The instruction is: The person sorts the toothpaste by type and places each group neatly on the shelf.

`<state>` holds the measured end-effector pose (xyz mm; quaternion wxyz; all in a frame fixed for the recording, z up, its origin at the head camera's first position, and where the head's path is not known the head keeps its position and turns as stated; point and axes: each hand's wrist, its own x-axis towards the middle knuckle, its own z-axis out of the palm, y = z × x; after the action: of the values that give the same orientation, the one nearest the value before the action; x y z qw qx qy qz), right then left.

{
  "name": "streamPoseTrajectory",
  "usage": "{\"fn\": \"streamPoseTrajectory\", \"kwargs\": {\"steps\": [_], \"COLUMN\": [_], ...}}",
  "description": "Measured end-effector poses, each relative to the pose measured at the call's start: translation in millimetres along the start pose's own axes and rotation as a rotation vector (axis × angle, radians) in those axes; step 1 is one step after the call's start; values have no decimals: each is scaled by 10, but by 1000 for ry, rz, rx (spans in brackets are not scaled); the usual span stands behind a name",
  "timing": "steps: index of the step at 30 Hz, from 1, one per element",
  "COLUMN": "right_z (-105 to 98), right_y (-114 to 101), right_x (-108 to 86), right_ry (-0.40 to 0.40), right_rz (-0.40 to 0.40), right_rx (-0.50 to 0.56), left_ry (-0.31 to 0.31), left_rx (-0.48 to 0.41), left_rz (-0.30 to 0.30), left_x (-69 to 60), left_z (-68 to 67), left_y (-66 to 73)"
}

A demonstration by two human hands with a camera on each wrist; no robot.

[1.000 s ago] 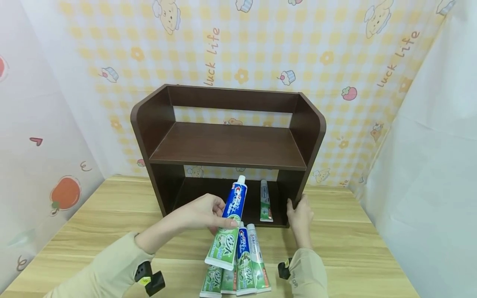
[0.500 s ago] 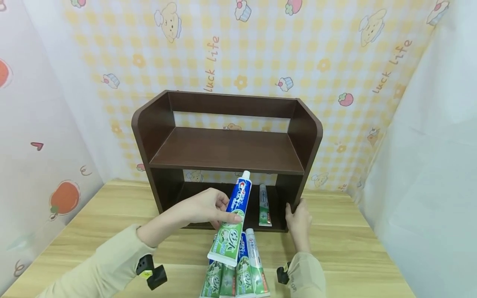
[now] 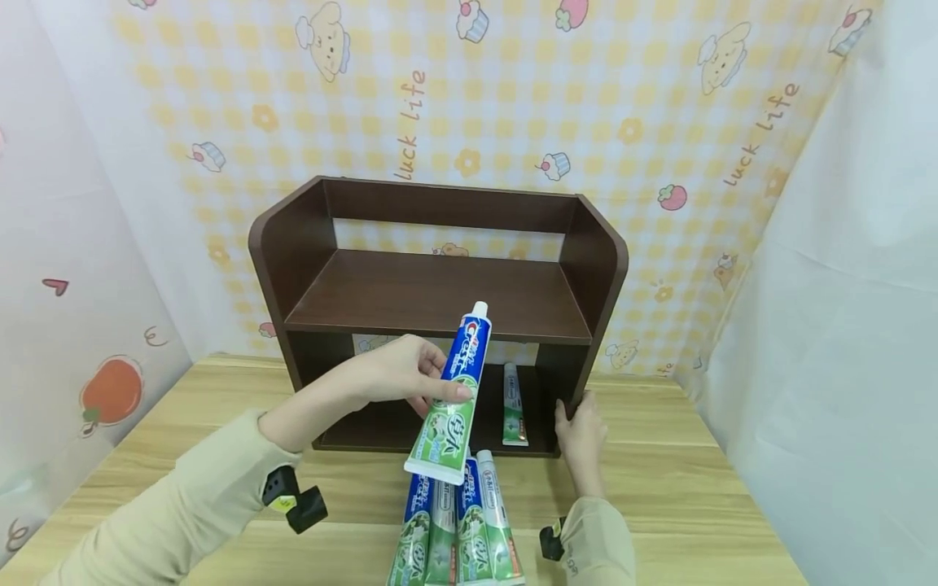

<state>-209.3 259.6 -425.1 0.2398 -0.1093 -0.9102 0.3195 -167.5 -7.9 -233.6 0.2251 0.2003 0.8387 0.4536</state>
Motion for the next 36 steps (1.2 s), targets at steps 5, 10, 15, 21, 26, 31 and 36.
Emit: {"fn": "streamPoseTrajectory", "kwargs": {"steps": [5, 10, 15, 21, 26, 31, 36], "right_z": [-4, 5, 11, 12, 15, 32, 37], "right_y": [-21, -24, -20, -7, 2, 0, -15], "right_x": [-1, -3, 0, 9, -3, 4, 5], "right_ry": [10, 18, 33, 17, 22, 37, 55], "right_rz": [-4, -2, 3, 10, 5, -9, -12], "right_rx": [0, -15, -16, -8, 3, 5, 7], "left_ry": [22, 16, 7, 6, 2, 45, 61], "left_rx": [34, 40, 32, 20, -17, 4, 46], "left_rz": [-2, 1, 9, 24, 16, -7, -12], "left_x": [40, 97, 162, 240, 321, 400, 510], "left_z": [-56, -100, -152, -194, -203, -249, -299], "left_y": [55, 102, 174, 247, 297, 354, 402]}}
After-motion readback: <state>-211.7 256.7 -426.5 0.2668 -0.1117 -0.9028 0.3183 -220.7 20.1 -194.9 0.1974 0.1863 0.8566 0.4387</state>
